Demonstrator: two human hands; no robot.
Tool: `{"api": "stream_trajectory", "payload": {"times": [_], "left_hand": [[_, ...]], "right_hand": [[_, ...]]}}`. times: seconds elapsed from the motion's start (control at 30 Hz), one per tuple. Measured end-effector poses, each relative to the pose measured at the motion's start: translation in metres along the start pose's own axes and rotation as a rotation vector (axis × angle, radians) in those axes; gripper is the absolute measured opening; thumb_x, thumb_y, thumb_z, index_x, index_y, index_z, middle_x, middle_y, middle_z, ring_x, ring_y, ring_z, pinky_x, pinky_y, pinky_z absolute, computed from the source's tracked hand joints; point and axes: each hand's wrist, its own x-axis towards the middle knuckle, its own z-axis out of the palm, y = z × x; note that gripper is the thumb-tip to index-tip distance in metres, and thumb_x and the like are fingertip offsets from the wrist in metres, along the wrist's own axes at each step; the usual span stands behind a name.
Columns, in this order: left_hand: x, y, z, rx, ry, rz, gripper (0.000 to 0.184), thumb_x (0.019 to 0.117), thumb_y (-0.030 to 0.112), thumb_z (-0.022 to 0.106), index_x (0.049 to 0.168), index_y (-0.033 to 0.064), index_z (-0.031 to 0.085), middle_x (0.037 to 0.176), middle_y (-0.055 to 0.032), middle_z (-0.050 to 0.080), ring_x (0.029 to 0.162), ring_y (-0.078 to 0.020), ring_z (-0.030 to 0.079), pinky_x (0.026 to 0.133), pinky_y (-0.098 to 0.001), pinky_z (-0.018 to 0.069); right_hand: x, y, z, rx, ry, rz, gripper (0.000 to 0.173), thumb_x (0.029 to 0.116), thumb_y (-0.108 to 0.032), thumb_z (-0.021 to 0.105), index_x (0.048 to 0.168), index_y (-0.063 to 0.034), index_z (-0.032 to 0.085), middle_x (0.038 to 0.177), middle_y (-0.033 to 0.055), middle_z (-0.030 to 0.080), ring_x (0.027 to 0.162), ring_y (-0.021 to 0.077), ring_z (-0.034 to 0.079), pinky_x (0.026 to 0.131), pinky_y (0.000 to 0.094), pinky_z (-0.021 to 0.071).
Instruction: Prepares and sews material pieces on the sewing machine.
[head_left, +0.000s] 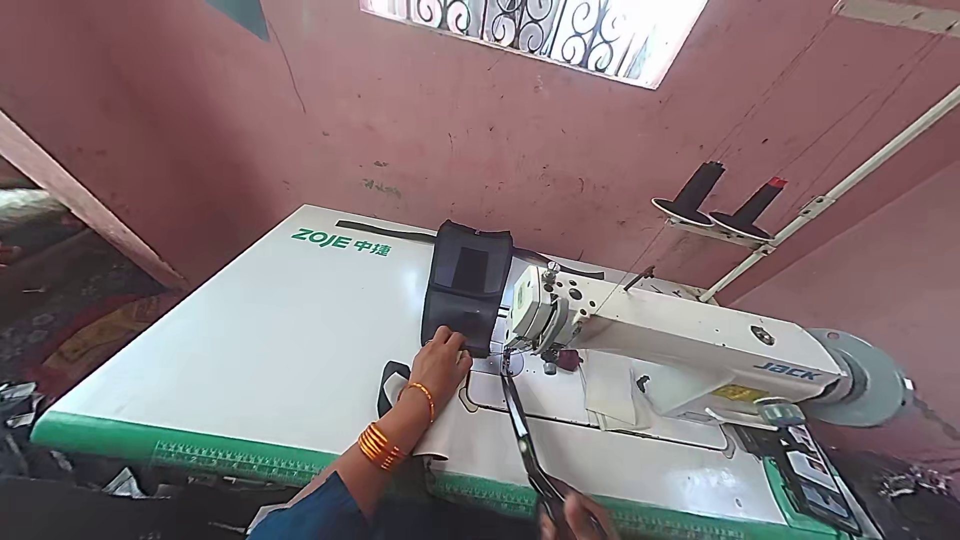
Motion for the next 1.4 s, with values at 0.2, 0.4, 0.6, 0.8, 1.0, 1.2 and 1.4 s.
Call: {"api": "stream_trajectory", "payload": {"times": [0.2, 0.4, 0.6, 0.8, 1.0, 1.2, 1.4], "left_hand": [[-0.012, -0.004, -0.013, 0.051, -0.038, -0.082, 0.043, 0.0998, 0.033, 0.06, 0.136, 0.0111, 0.065, 0.136, -0.0184, 0.059, 0.115, -0.0376, 0.064, 0.095, -0.0533, 0.0532], [-0.047, -0.051, -0.047, 0.102, -0.033, -0.07, 0.037, 0.0977, 0.014, 0.061, 0.133, 0.0052, 0.068, 0.133, -0.0226, 0.064, 0.117, -0.0435, 0.063, 0.098, -0.0601, 0.0492], [-0.136, -0.073, -0.077, 0.038, -0.24, -0.007, 0.024, 0.0962, 0.02, 0.066, 0.108, 0.0024, 0.077, 0.105, -0.0226, 0.073, 0.099, -0.0423, 0.07, 0.089, -0.0625, 0.0536], [-0.181, -0.107, -0.126, -0.442, 0.198, -0.257, 0.026, 0.0945, 0.027, 0.072, 0.109, 0.0072, 0.077, 0.086, -0.0045, 0.076, 0.062, -0.0136, 0.068, 0.06, -0.0377, 0.0597], [-0.143, -0.162, -0.119, -0.951, 0.467, -0.697, 0.038, 0.1107, 0.021, 0.046, 0.133, -0.008, 0.054, 0.109, -0.0205, 0.07, 0.086, -0.0239, 0.073, 0.078, -0.0392, 0.0608], [-0.089, -0.129, -0.09, -1.399, 0.504, -0.692, 0.029, 0.107, 0.022, 0.055, 0.12, -0.0036, 0.061, 0.099, -0.0115, 0.075, 0.069, -0.0085, 0.068, 0.055, -0.0212, 0.0493], [-0.073, -0.15, -0.097, -0.651, 0.713, -0.599, 0.028, 0.0943, 0.023, 0.075, 0.11, -0.0002, 0.072, 0.093, -0.0118, 0.072, 0.08, -0.018, 0.066, 0.076, -0.0369, 0.0548]], "right_hand": [[0.028, -0.007, 0.021, -0.166, 0.045, -0.024, 0.021, 0.0986, -0.022, 0.062, 0.105, -0.0026, 0.065, 0.064, -0.0023, 0.061, 0.045, 0.0046, 0.055, 0.042, 0.0206, 0.0487], [-0.009, -0.044, -0.043, -1.02, 0.466, -0.279, 0.057, 0.086, -0.002, 0.073, 0.137, 0.0145, 0.053, 0.09, 0.014, 0.073, 0.07, 0.0163, 0.068, 0.066, 0.0341, 0.0587], [0.014, -0.066, -0.065, -1.626, 0.52, -0.507, 0.026, 0.0886, 0.009, 0.059, 0.111, 0.0162, 0.07, 0.119, 0.0379, 0.064, 0.116, 0.0568, 0.06, 0.104, 0.0664, 0.0436], [0.087, -0.023, 0.046, -0.517, -0.01, -0.225, 0.028, 0.0946, 0.0, 0.059, 0.121, 0.0072, 0.065, 0.112, 0.0131, 0.072, 0.1, 0.0186, 0.072, 0.09, 0.0353, 0.0609], [0.216, -0.033, 0.135, -0.252, 0.275, -0.158, 0.042, 0.1047, -0.004, 0.052, 0.142, 0.0103, 0.041, 0.133, 0.0249, 0.054, 0.109, 0.0232, 0.058, 0.096, 0.0353, 0.049], [0.252, -0.04, 0.172, -0.609, 0.228, -0.619, 0.042, 0.0983, 0.0, 0.058, 0.138, 0.0126, 0.051, 0.132, 0.0294, 0.058, 0.112, 0.0278, 0.061, 0.096, 0.0385, 0.0504], [0.217, 0.026, 0.221, -1.775, -0.531, -0.264, 0.071, 0.1029, -0.055, 0.05, 0.159, -0.0126, 0.039, 0.172, 0.0142, 0.013, 0.158, 0.0419, 0.004, 0.118, 0.074, 0.0085]]}}
